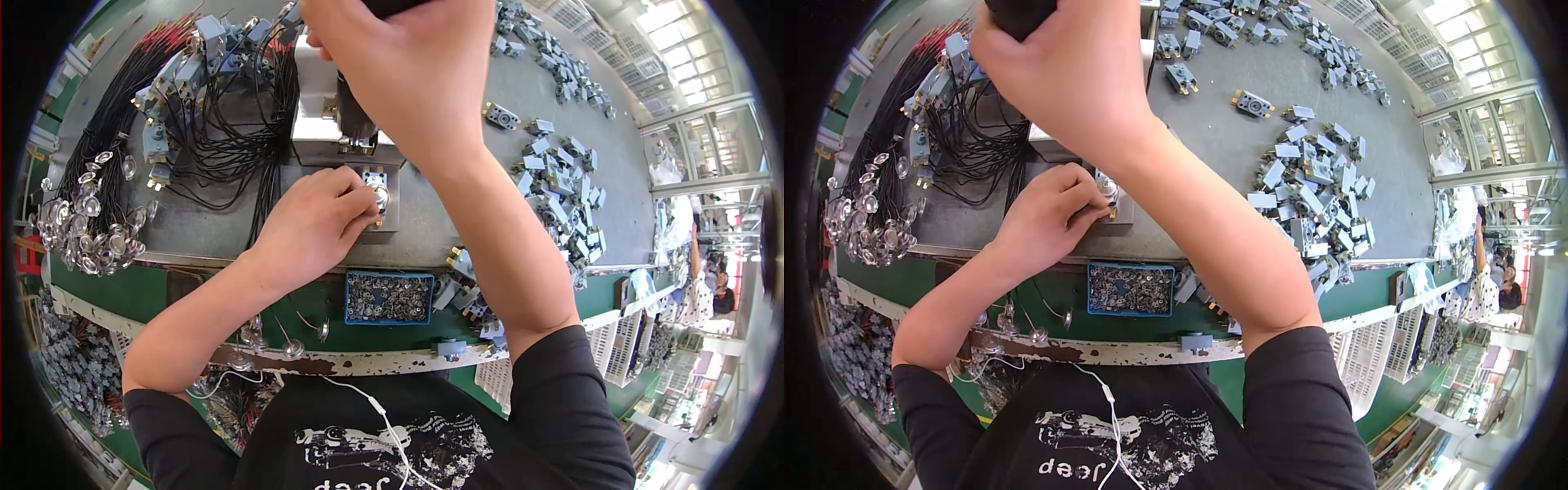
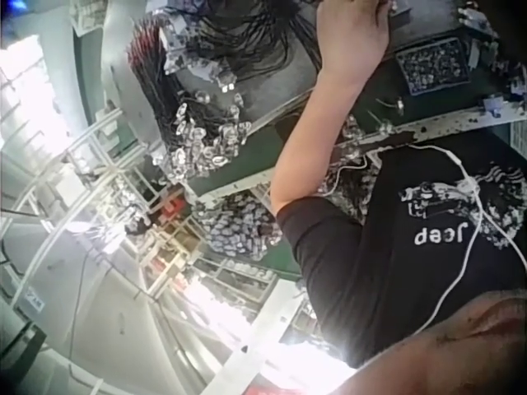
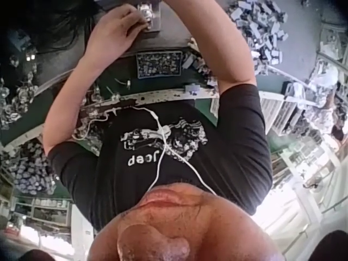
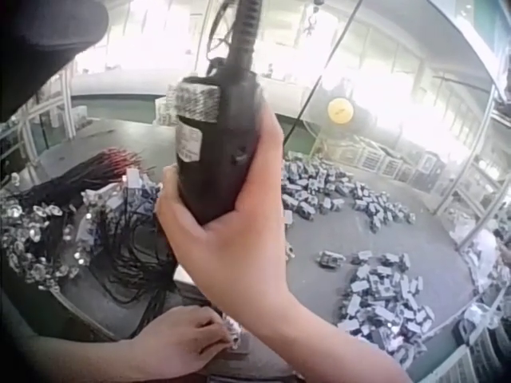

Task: Assemble mechanical or electronic components using an electric screwdriver at a factory workstation.

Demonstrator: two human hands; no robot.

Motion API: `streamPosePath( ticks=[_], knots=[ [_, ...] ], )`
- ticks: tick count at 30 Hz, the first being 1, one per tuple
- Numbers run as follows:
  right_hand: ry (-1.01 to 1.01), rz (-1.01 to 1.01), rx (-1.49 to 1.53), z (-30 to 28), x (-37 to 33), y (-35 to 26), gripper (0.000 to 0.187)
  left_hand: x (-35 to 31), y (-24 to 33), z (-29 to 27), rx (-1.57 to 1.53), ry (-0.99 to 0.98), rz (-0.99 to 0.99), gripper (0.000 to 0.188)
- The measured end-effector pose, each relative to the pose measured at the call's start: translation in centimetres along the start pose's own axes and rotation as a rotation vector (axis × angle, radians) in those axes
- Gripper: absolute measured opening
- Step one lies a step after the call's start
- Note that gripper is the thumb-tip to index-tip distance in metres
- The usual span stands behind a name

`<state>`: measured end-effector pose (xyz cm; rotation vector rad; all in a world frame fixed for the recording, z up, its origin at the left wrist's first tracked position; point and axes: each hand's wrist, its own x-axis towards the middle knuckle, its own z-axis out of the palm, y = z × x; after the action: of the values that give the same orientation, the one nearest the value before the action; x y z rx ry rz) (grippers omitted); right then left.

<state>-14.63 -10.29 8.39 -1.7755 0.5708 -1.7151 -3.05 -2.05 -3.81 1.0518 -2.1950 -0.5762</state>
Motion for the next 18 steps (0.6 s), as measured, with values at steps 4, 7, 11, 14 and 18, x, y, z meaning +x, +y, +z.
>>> streamPosePath(
  ticks=[4, 7, 11, 14, 18],
  knots=[
    [0.039, 0.078, 0.058, -1.3, -1.3, -1.2, 0.061, 0.0, 0.0, 0.3, -0.016, 0.031, 0.004, 0.013],
    [0.152, 0.372, 0.133, -2.6, -2.4, -3.8, 0.041, -0.1, -0.1, 0.1, -0.032, 0.039, -0.011, 0.014],
    [0.169, 0.333, -0.035, -3.2, -3.2, -4.4, 0.027, -0.1, -0.2, 0.3, -0.017, 0.014, -0.068, 0.021],
    [0.180, 0.347, -0.026, -3.3, -3.9, -4.7, 0.026, 0.2, 0.0, 0.5, -0.051, 0.021, -0.110, 0.027],
    [0.173, 0.363, 0.015, -2.7, -4.4, -4.5, 0.025, 0.0, 0.2, 0.3, -0.030, 0.017, -0.128, 0.028]
  ],
)
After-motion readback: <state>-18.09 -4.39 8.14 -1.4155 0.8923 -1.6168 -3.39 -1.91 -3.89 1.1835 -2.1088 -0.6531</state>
